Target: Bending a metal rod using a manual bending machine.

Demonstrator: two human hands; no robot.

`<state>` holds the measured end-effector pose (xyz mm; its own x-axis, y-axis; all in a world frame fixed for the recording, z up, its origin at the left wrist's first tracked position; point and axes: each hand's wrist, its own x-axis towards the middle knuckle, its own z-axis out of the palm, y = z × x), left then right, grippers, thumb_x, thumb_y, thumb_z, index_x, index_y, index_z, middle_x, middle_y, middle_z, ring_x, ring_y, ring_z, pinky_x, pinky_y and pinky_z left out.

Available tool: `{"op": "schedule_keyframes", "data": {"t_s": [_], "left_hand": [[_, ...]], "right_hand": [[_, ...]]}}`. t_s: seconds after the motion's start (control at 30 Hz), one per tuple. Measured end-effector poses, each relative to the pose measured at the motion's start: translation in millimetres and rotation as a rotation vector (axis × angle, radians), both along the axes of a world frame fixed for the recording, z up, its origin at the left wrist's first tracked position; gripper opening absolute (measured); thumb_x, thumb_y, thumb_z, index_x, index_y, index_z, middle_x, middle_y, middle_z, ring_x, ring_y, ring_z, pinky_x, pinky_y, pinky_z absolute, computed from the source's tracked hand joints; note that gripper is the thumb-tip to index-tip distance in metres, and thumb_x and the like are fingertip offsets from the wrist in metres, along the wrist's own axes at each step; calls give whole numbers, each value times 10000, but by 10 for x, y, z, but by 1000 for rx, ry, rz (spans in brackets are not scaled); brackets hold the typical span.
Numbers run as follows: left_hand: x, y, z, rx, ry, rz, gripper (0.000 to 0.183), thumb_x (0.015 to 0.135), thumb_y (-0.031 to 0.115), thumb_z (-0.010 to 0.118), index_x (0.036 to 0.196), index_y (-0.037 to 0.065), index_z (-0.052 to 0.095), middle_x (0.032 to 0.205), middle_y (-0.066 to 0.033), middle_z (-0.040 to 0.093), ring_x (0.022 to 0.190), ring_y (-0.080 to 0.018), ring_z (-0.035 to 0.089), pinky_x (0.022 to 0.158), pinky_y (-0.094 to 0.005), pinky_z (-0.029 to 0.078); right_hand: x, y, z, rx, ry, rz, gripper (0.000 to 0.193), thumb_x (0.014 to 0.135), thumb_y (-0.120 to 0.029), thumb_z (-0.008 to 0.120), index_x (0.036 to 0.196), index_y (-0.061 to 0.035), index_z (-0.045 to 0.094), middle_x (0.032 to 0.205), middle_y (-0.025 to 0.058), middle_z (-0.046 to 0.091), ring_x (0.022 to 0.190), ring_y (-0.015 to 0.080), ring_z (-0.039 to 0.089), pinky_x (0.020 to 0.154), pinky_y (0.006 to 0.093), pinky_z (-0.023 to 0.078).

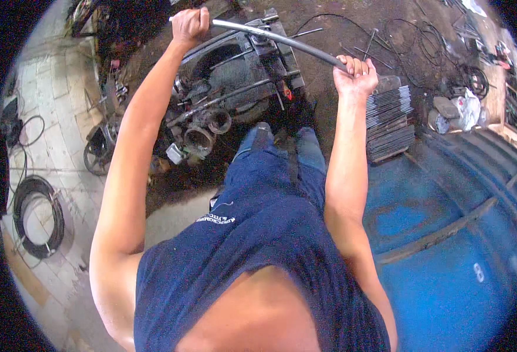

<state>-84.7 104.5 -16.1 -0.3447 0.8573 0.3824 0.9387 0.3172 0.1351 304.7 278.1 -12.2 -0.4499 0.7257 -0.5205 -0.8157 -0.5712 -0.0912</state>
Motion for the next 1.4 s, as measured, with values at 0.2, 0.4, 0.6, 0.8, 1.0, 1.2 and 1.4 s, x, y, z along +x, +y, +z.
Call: {"op": "schedule_keyframes", "data": {"t_s": [0.2, 0.4, 0.6, 0.8, 1.0, 1.2, 1.4], "left_hand": [[68, -24, 313, -61, 234, -223, 144, 832, 132, 524, 726, 44, 565, 669, -95, 597, 634, -278, 589, 608, -453, 429], [824, -593, 561, 270, -67, 225, 248, 915, 213, 575, 1071, 25, 615, 1085, -198, 610, 1036, -371, 559, 949, -481, 401], [1765, -2410, 129, 288, -370, 565, 219, 882, 102, 634, 1076, 2, 626, 1011, -178, 664, 953, -356, 635, 843, -414, 502], [2730, -3920, -336, 130, -658, 953, 225, 925, 111, 605, 1118, -3, 627, 969, -169, 693, 889, -280, 686, 810, -362, 518], [3027, -4269, -318, 55, -794, 1046, 250, 933, 120, 585, 1150, 0, 620, 946, -159, 702, 882, -274, 683, 804, -361, 513], [2683, -4043, -287, 72, -838, 887, 241, 900, 101, 607, 1108, -16, 643, 950, -193, 687, 860, -322, 680, 778, -375, 523], [1969, -3133, -138, 164, -740, 437, 139, 852, 44, 645, 971, -15, 683, 940, -179, 683, 852, -345, 664, 770, -384, 529]], "right_hand": [[100, 17, -104, -40, 179, 246, 385, 938, -347, 452, 649, -92, 447, 665, 78, 496, 665, 242, 486, 821, 456, 439], [179, -298, -638, -55, -350, 808, 266, 922, -283, 529, 918, -24, 594, 882, 95, 620, 808, 237, 596, 759, 394, 499], [-119, -1293, -1173, 765, -939, 1528, 210, 901, -187, 596, 981, -11, 679, 772, 47, 672, 642, 128, 619, 592, 273, 497], [-810, -2378, -1613, 1054, -923, 1691, 276, 852, -188, 673, 1037, 15, 696, 866, 118, 730, 709, 171, 694, 668, 312, 544], [-1246, -2947, -2011, 1074, -1250, 1496, 230, 794, -201, 733, 946, -29, 740, 855, 133, 737, 759, 209, 717, 748, 333, 552], [-1246, -2847, -1746, 787, -1237, 1363, 113, 836, -124, 687, 822, -24, 738, 722, 88, 715, 678, 145, 697, 639, 293, 541], [-1446, -2026, -948, 677, -861, 1008, 126, 919, -97, 631, 974, 7, 676, 809, 80, 697, 694, 130, 642, 621, 253, 505]]}}
